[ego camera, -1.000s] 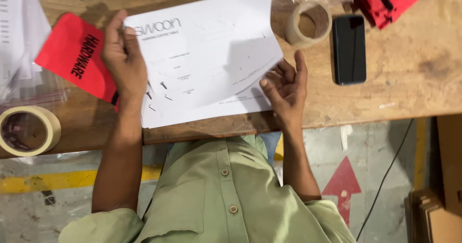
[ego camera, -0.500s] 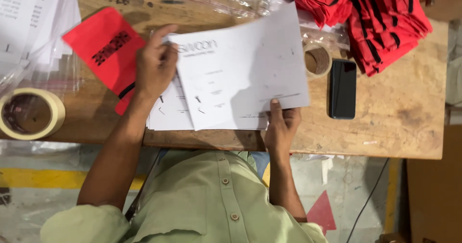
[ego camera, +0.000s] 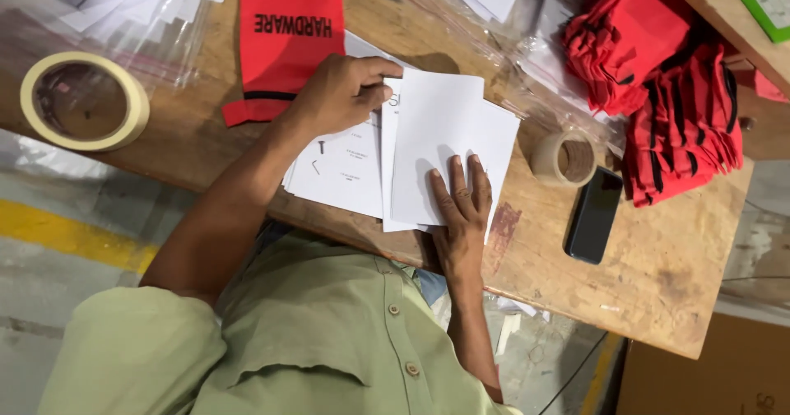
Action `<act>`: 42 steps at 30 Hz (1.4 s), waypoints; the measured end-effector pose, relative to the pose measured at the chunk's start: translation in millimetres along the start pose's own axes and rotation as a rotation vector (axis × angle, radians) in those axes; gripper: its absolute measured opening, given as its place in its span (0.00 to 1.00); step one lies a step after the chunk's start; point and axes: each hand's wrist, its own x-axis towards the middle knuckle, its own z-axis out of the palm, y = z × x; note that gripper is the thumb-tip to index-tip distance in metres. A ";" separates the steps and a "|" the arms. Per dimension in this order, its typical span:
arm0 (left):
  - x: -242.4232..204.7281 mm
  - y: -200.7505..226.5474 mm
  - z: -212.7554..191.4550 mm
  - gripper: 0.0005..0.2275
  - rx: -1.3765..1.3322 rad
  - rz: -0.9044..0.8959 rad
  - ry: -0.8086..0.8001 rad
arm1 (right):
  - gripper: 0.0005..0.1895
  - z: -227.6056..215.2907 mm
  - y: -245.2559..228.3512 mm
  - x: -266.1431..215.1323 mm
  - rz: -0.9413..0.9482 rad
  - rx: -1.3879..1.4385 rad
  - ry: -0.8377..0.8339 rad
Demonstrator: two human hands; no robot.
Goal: The person folds printed instruction sheets and inserts them into red zippered pouches labeled HARDWARE, pressing the papers flat and stacking the pouches on the table. They handle the pouches one at a time, opening each pouch and sliding the folded paper inside.
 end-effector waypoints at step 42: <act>-0.9 14.0 1.0 0.11 0.067 -0.054 0.078 | 0.50 -18.9 31.2 44.2 -0.031 0.053 -0.328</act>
